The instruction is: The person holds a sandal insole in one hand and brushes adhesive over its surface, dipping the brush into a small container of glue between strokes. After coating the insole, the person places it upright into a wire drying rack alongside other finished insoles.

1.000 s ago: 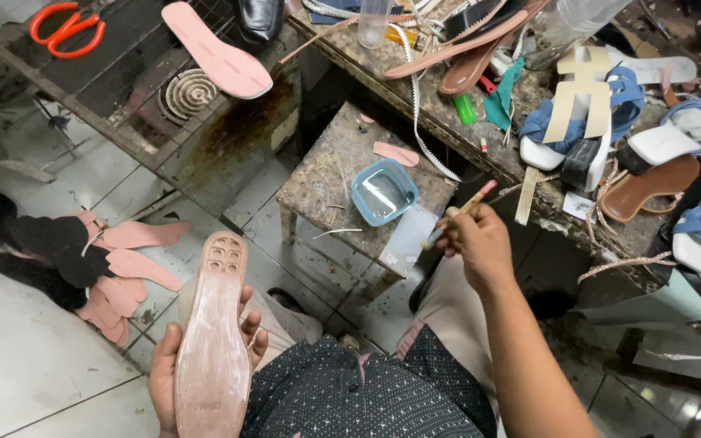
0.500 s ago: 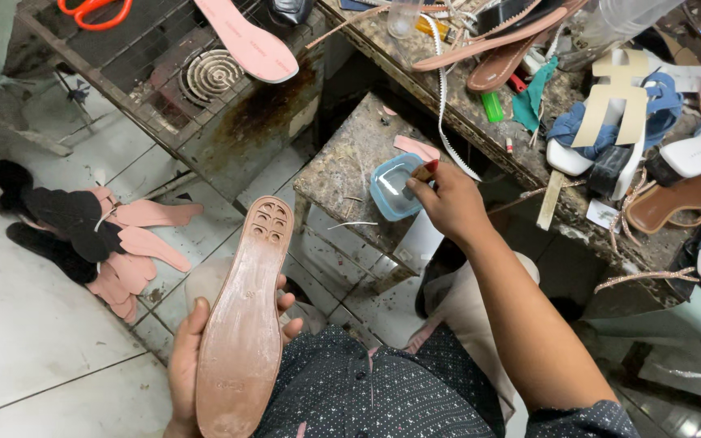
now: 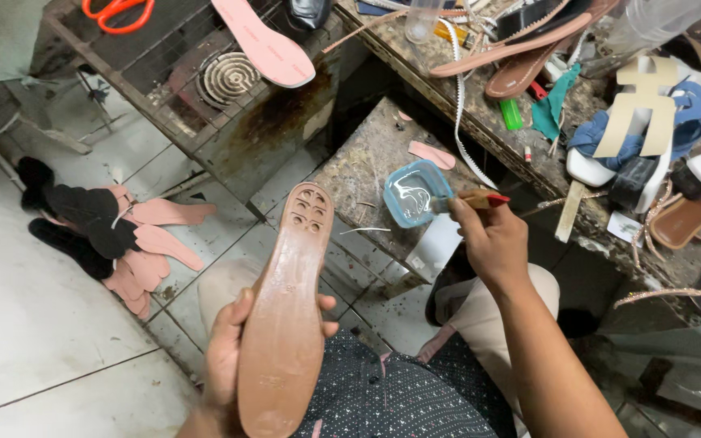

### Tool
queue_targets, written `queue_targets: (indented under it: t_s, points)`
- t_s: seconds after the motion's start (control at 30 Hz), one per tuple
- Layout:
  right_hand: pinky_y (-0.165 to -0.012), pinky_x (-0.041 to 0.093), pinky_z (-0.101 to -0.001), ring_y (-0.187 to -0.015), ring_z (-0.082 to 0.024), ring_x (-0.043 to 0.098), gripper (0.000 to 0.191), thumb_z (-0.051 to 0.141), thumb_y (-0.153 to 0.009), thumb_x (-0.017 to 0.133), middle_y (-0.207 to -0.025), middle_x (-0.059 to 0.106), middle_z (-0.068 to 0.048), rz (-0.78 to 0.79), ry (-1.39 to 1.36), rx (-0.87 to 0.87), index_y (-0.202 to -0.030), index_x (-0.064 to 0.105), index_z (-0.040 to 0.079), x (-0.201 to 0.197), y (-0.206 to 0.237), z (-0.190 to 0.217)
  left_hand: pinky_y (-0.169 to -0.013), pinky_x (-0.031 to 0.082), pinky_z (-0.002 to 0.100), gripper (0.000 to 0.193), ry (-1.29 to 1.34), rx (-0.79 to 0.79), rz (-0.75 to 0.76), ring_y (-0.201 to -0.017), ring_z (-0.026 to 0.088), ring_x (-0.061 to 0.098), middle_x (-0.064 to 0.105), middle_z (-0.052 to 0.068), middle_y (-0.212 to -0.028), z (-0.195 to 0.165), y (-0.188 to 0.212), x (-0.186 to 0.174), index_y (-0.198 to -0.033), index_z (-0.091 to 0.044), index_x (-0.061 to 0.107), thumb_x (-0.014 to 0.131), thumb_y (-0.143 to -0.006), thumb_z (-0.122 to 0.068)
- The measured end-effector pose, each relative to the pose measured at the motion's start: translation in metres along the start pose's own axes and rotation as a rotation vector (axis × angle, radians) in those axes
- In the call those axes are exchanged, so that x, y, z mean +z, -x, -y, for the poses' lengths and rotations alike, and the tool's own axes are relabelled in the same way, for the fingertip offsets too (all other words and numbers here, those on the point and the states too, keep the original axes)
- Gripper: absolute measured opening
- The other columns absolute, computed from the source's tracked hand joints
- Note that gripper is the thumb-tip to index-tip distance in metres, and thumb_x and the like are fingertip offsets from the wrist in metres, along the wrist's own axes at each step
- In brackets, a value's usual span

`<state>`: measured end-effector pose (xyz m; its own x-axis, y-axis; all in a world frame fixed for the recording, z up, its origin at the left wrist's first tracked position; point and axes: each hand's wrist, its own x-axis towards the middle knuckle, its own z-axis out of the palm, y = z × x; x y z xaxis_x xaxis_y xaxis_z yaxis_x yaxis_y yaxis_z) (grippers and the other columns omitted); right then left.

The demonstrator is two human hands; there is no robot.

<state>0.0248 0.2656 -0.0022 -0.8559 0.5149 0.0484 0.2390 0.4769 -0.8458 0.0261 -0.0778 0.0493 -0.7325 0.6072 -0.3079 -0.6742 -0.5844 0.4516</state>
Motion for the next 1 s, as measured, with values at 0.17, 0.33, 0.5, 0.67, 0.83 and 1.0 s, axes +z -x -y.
queue_targets:
  t_s: [0.17,0.33,0.5,0.67,0.83,1.0]
  points:
    - [-0.065,0.057,-0.0348,-0.077,-0.025,0.073,0.025,0.018,-0.105,0.061,-0.094,0.069,-0.016,0.097,-0.639,0.109,-0.115,0.059,-0.005,-0.010,0.011,0.014,-0.083,0.059,0.038,0.071,-0.073,0.031,0.199,-0.107,0.032,0.068,0.062,0.027,-0.125,0.002,-0.008,0.021,-0.163,-0.009,0.028,0.040,-0.102,-0.043]
    - [-0.081,0.064,-0.0403,-0.095,-0.027,0.074,0.027,0.006,-0.102,0.060,-0.111,0.069,-0.021,0.144,-0.950,-0.196,-0.125,0.054,-0.006,-0.016,0.076,0.066,-0.092,0.054,0.038,0.076,-0.149,0.006,0.230,-0.111,0.029,0.066,0.061,0.022,-0.129,0.016,-0.011,0.043,-0.162,-0.004,0.028,0.043,-0.099,-0.044]
    - [-0.078,0.061,-0.0303,-0.091,-0.017,0.070,0.025,0.000,-0.104,0.059,-0.117,0.067,-0.018,-0.027,-0.527,-0.565,-0.128,0.052,-0.004,0.008,0.093,0.114,-0.094,0.049,0.037,0.088,-0.146,0.001,0.255,-0.110,0.022,0.061,0.060,0.013,-0.130,0.027,-0.004,0.055,-0.172,-0.018,0.013,0.046,-0.094,-0.041]
    - [-0.076,0.060,-0.0262,-0.090,-0.013,0.071,0.020,0.002,-0.103,0.063,-0.107,0.069,-0.010,0.201,-0.314,-0.687,-0.121,0.054,0.001,-0.003,0.106,0.122,-0.104,0.048,0.039,0.089,-0.175,0.057,0.220,-0.109,0.023,0.058,0.057,0.014,-0.122,0.023,-0.002,0.049,-0.174,-0.014,0.012,0.050,-0.099,-0.041]
    - [-0.078,0.060,-0.0279,-0.094,-0.015,0.071,0.029,0.003,-0.100,0.067,-0.108,0.066,-0.013,0.435,-0.511,-0.446,-0.125,0.053,-0.002,-0.015,0.106,0.114,-0.100,0.051,0.040,0.091,-0.034,-0.068,0.260,-0.112,0.025,0.060,0.056,0.018,-0.130,0.017,0.002,0.044,-0.167,-0.005,0.014,0.048,-0.097,-0.052]
    - [-0.079,0.058,-0.0292,-0.096,-0.016,0.069,0.027,0.003,-0.099,0.066,-0.116,0.066,-0.014,0.227,-0.511,-0.424,-0.123,0.056,-0.002,-0.020,0.100,0.121,-0.092,0.056,0.037,0.098,-0.156,-0.020,0.274,-0.113,0.024,0.059,0.050,0.016,-0.143,0.015,0.001,0.047,-0.168,-0.006,0.016,0.052,-0.092,-0.054]
